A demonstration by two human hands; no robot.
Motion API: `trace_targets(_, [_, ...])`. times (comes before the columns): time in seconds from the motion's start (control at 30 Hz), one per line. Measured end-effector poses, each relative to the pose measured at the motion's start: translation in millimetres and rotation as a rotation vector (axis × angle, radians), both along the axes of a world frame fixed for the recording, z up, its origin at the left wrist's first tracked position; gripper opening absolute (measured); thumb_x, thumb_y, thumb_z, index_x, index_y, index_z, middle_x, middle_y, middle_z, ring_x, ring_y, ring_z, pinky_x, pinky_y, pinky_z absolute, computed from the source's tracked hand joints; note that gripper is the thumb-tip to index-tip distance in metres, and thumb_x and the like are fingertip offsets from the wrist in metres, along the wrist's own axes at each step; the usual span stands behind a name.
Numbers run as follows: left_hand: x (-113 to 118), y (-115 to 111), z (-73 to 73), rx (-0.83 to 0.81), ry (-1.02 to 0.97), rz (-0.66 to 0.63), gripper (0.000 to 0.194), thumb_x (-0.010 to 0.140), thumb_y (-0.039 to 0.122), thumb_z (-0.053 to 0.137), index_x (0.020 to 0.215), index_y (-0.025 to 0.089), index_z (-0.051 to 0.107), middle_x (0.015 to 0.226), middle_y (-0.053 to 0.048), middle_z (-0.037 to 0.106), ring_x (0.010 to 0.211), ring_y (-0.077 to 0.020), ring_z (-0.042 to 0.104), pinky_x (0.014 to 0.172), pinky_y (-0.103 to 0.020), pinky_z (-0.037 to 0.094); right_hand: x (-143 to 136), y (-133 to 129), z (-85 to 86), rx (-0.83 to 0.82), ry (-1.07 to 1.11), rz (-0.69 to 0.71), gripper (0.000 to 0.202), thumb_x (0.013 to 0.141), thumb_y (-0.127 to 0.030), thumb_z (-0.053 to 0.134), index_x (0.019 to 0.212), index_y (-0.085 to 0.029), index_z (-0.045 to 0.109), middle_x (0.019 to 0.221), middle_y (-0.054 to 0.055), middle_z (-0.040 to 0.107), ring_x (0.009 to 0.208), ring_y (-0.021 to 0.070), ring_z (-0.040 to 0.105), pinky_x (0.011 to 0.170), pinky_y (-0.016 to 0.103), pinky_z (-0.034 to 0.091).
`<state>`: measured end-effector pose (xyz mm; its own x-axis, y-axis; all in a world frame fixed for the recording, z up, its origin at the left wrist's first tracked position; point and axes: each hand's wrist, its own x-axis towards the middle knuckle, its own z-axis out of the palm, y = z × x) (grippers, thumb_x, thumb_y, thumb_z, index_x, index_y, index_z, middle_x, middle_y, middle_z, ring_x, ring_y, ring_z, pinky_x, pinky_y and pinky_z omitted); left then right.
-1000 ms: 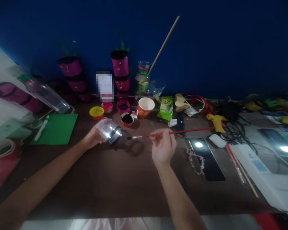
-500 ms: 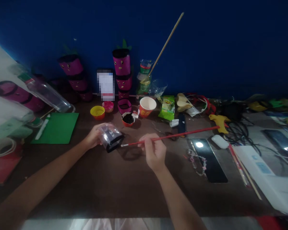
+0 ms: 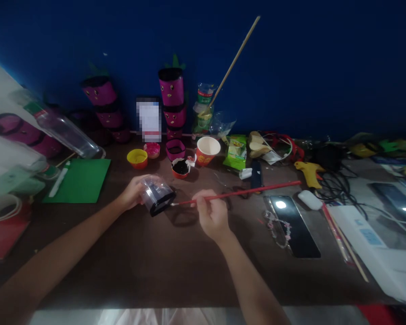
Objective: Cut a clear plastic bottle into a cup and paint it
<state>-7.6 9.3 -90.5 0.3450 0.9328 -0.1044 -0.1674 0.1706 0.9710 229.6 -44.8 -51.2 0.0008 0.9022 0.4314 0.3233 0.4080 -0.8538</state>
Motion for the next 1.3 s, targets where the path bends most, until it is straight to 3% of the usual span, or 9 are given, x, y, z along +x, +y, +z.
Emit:
trace_targets(0.17, [0.9,0.2,0.7,-0.005,0.029,0.006,0.067,0.063,0.064,0.063,0.102,0.009,0.063,0.083,-0.011,0.069,0.031,-0.0015,0.039,0.027,-0.016,0.024,3.2,-0.3,3.3,0.144,-0.044,-0.018,0.019,0.092,-0.027,0.044,0.079,-0.019,0.056,0.066,0.001,0.060,0.056,0.0106,0.058,0.049,0.021,0.045])
trace_targets(0.37, [2.4,0.6,3.8,-0.027,0.053,0.028,0.068,0.060,0.065,0.064,0.097,0.009,0.064,0.078,-0.009,0.069,0.030,-0.0018,0.039,0.026,-0.017,0.024,0.3,-2.1,6.0,0.239,-0.106,0.098,0.016,0.092,-0.022,0.043,0.080,-0.020,0.054,0.065,0.001,0.060,0.059,0.0131,0.060,0.053,0.024,0.048])
trace_targets(0.47, [2.7,0.8,3.4,-0.022,0.070,0.036,0.066,0.062,0.066,0.062,0.097,0.009,0.064,0.078,-0.008,0.069,0.030,-0.0013,0.038,0.026,-0.016,0.024,0.8,-2.6,8.0,0.284,-0.125,0.071,0.015,0.091,-0.022,0.043,0.081,-0.020,0.055,0.064,0.002,0.060,0.059,0.0143,0.059,0.053,0.026,0.049])
trace_targets(0.77, [2.3,2.0,-0.9,-0.040,0.103,0.041,0.055,0.069,0.057,0.061,0.096,0.009,0.064,0.080,-0.008,0.069,0.030,-0.0010,0.038,0.026,-0.016,0.024,-0.4,-4.8,8.8,0.300,-0.202,0.102,0.015,0.090,-0.019,0.043,0.082,-0.020,0.055,0.066,0.002,0.061,0.060,0.0146,0.060,0.056,0.027,0.049])
trace_targets(1.13, [3.9,0.8,3.7,-0.049,0.096,0.038,0.062,0.064,0.063,0.063,0.094,0.009,0.064,0.080,-0.010,0.069,0.029,-0.0015,0.039,0.025,-0.016,0.022,-0.4,-4.8,9.8,0.291,-0.181,0.064,0.014,0.090,-0.019,0.043,0.082,-0.021,0.054,0.065,0.002,0.061,0.058,0.0147,0.060,0.054,0.027,0.050])
trace_targets(1.3, [4.3,1.0,5.5,-0.050,0.105,0.044,0.062,0.064,0.065,0.062,0.091,0.009,0.065,0.079,-0.009,0.069,0.029,-0.0007,0.037,0.025,-0.016,0.021,0.1,-5.3,8.9,0.294,-0.258,0.143,0.014,0.089,-0.017,0.044,0.082,-0.021,0.055,0.067,0.003,0.062,0.059,0.0153,0.060,0.055,0.028,0.051])
